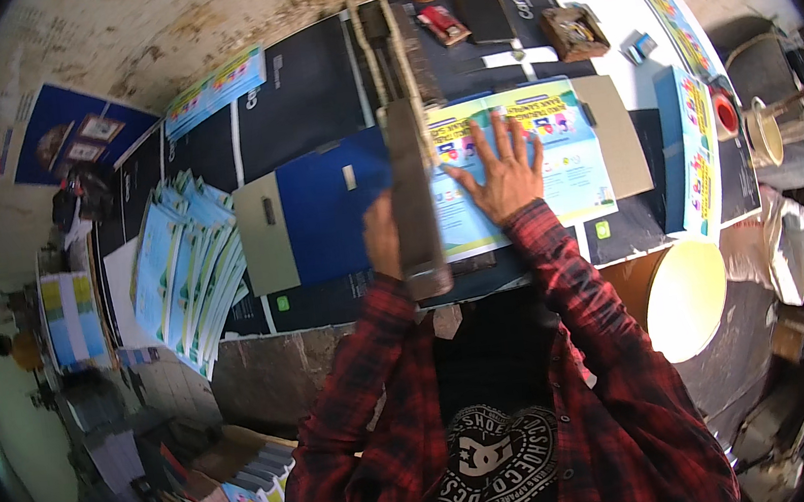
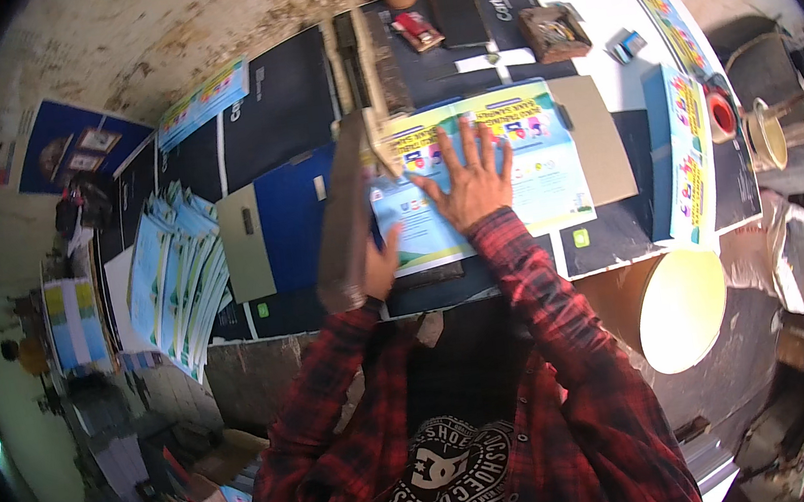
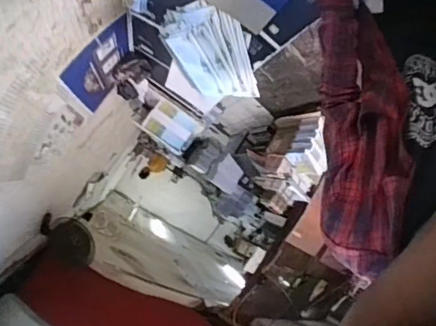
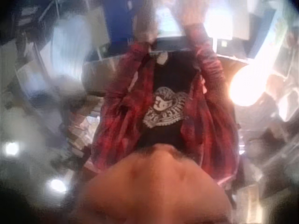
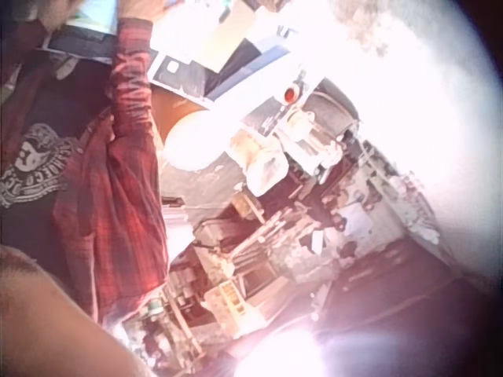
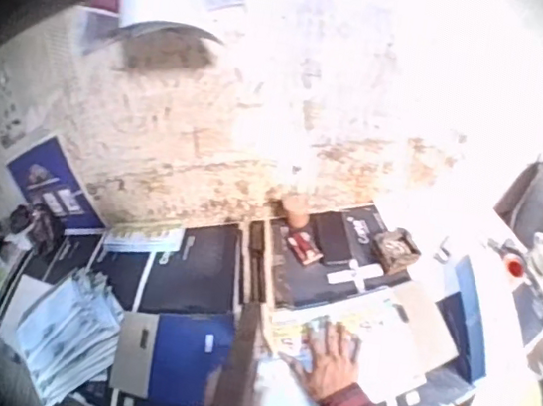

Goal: The person aligns a book cover with a stack of printed pages on a binding machine and presses the handle to secure the spine. They repeat this process for multiple booklets, stacking the finished items on the table.

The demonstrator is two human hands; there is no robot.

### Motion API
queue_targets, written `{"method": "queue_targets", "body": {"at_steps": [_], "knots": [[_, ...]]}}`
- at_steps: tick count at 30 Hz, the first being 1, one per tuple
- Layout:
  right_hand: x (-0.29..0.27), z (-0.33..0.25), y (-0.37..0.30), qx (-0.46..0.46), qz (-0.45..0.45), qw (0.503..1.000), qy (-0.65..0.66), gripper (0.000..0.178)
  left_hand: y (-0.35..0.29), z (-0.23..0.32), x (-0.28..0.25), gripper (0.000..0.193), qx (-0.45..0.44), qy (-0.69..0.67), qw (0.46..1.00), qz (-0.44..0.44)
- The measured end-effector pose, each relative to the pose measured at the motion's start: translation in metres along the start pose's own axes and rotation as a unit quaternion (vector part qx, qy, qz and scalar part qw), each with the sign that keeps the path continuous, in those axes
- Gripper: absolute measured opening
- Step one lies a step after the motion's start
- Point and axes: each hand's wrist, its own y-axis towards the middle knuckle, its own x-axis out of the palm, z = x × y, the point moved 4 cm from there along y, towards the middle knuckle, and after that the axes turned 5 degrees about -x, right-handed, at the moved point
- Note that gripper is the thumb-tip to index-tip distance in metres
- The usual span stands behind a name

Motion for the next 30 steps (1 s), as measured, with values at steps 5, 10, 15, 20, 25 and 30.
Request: {"method": "queue_targets", "body": {"at_steps": [5,10,15,20,25,30], "knots": [[0.003,0.005,-0.001,-0.023,-0.008,0.999,-0.023,0.062,-0.011,0.055,-0.028,0.063,-0.008,0.1,0.993,-0.059],[-0.002,0.032,0.003,-0.103,0.008,0.995,-0.011,0.058,-0.008,0.056,-0.036,0.068,-0.015,0.063,0.995,-0.082],[-0.088,0.001,0.045,-0.16,0.119,0.977,0.077,0.06,-0.009,0.053,-0.026,0.07,-0.017,0.06,0.996,-0.06],[-0.218,-0.132,0.066,-0.202,0.046,0.956,0.21,0.068,-0.011,0.047,-0.023,0.066,-0.023,0.075,0.996,-0.053],[-0.175,-0.142,0.027,-0.25,-0.095,0.963,0.004,0.083,-0.01,0.051,-0.029,0.067,-0.021,0.083,0.994,-0.067],[-0.091,-0.118,-0.043,-0.155,-0.016,0.986,0.061,0.092,-0.011,0.054,-0.031,0.068,-0.013,0.06,0.997,-0.044]]}}
